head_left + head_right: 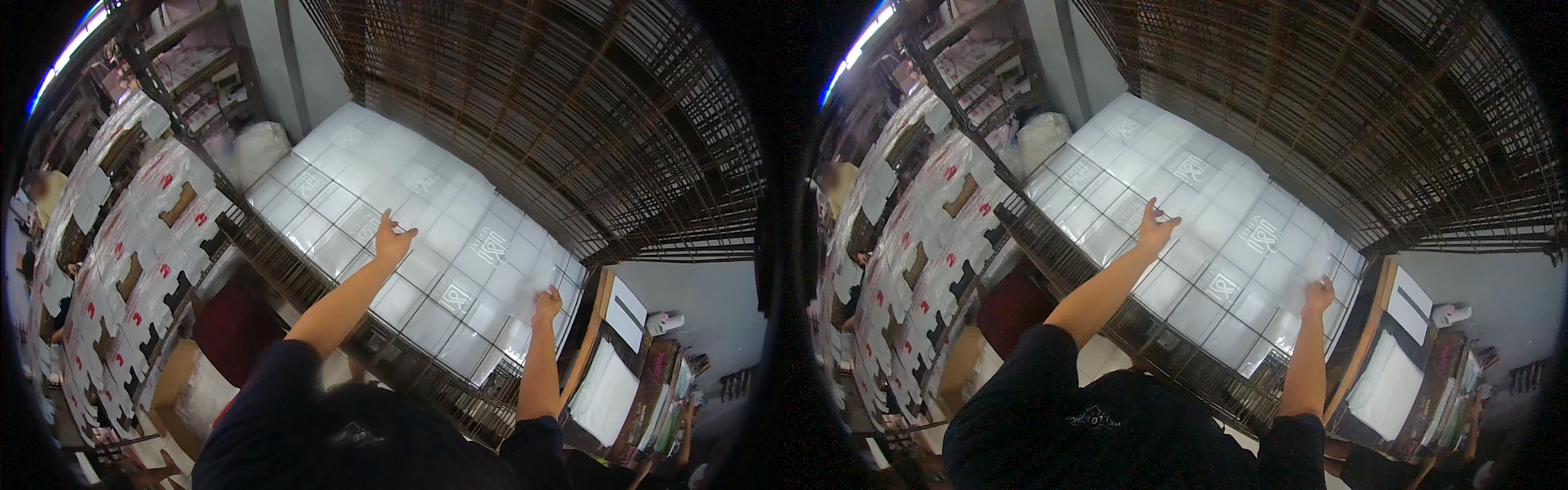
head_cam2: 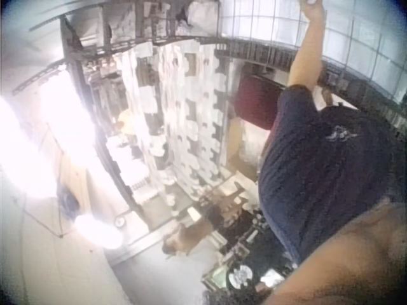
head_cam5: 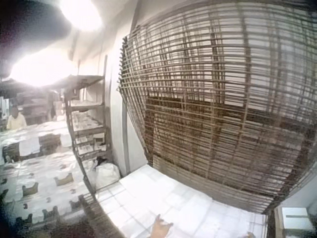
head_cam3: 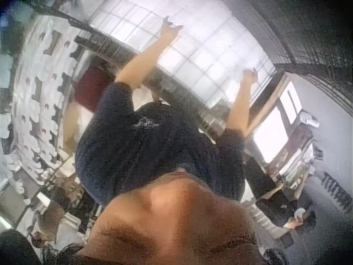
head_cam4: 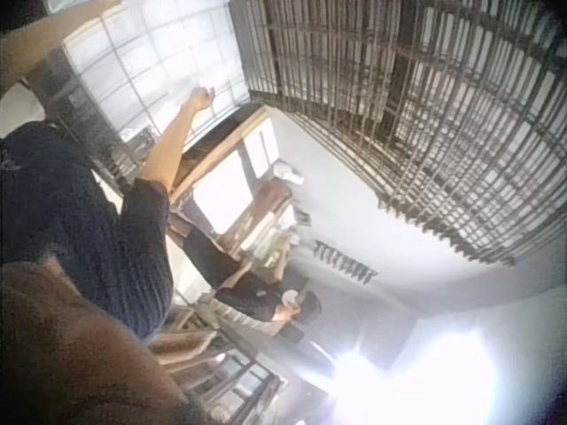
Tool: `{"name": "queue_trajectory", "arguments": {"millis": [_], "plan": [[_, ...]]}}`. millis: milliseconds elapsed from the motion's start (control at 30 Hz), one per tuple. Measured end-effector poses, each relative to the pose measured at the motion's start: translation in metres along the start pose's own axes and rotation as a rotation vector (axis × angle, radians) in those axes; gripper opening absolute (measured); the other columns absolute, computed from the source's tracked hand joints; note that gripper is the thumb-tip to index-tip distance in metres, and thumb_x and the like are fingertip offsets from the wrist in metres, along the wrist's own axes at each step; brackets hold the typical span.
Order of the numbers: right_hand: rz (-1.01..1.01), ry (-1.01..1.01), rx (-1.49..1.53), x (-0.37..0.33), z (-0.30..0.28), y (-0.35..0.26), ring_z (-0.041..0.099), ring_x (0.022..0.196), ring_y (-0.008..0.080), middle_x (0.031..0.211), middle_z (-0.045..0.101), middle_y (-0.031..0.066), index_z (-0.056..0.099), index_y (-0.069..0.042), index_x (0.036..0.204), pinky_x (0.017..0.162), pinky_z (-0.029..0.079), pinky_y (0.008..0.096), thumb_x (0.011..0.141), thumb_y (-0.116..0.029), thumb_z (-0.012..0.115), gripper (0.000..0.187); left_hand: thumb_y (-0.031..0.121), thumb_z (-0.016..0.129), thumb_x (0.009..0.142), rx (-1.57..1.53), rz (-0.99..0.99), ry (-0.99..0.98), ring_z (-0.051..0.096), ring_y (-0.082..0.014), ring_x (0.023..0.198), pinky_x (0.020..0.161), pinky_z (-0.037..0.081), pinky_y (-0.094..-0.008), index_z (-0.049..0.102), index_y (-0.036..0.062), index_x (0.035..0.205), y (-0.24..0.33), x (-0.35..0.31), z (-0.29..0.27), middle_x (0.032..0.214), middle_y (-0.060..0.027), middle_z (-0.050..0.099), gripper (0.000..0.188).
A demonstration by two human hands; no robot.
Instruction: The person repeatedly picks up white plastic sheets from a table and places them onto a metal wire rack. They handle the sheets one at a time, smoothing them out as they stack them. The task continues in a repetitive loop throughout the clip.
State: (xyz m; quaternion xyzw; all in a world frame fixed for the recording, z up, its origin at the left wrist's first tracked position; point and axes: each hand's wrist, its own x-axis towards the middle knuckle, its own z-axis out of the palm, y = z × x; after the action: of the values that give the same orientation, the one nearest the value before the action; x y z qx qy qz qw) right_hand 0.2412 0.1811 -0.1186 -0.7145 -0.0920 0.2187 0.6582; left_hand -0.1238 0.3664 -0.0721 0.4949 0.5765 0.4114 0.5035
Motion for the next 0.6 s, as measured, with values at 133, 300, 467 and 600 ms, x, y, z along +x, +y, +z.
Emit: {"name": "queue_trajectory", "arguments": {"millis": [133,300,467,600], "plan": [[-0.021,0.133,0.029,-0.002,0.011,-0.001,0.051,0.059,0.0125,0.075,0.054,0.0042,0.051,-0.005,0.117,0.055,0.045,0.0239,0.076,0.007,0.044,0.043,0.017,0.072,0.072,-0.122,0.013,0.002,0.051,-0.0172,0.083,0.068,0.046,-0.0299,0.031,0.0108,0.136,-0.001,-0.034,-0.052,0.117,-0.0127,0.049,0.077],[-0.132,0.166,-0.067,-0.002,0.009,0.012,0.049,0.062,0.0121,0.077,0.053,0.0042,0.055,-0.007,0.113,0.056,0.044,0.0241,0.074,0.007,0.046,0.042,0.014,0.07,0.076,-0.158,-0.088,0.108,0.05,-0.0126,0.082,0.064,0.043,-0.0261,0.045,0.0109,0.125,-0.012,-0.095,-0.12,0.104,-0.0068,0.054,0.055],[-0.192,0.148,-0.065,0.019,0.015,0.045,0.054,0.072,0.0174,0.085,0.057,0.008,0.059,-0.006,0.11,0.065,0.046,0.0297,0.069,0.005,0.051,0.044,0.019,0.065,0.079,-0.187,-0.2,0.17,0.051,-0.0128,0.087,0.066,0.042,-0.0271,0.047,0.0122,0.124,-0.047,-0.133,-0.162,0.105,-0.0032,0.054,0.048],[-0.226,0.167,-0.198,0.03,0.017,0.043,0.056,0.07,0.0192,0.083,0.058,0.0092,0.059,-0.004,0.111,0.064,0.048,0.0316,0.069,0.006,0.05,0.044,0.018,0.066,0.079,-0.189,-0.193,0.175,0.052,-0.0089,0.08,0.062,0.04,-0.0236,0.051,0.0107,0.118,-0.05,-0.153,-0.173,0.094,0.0008,0.056,0.042]]}}
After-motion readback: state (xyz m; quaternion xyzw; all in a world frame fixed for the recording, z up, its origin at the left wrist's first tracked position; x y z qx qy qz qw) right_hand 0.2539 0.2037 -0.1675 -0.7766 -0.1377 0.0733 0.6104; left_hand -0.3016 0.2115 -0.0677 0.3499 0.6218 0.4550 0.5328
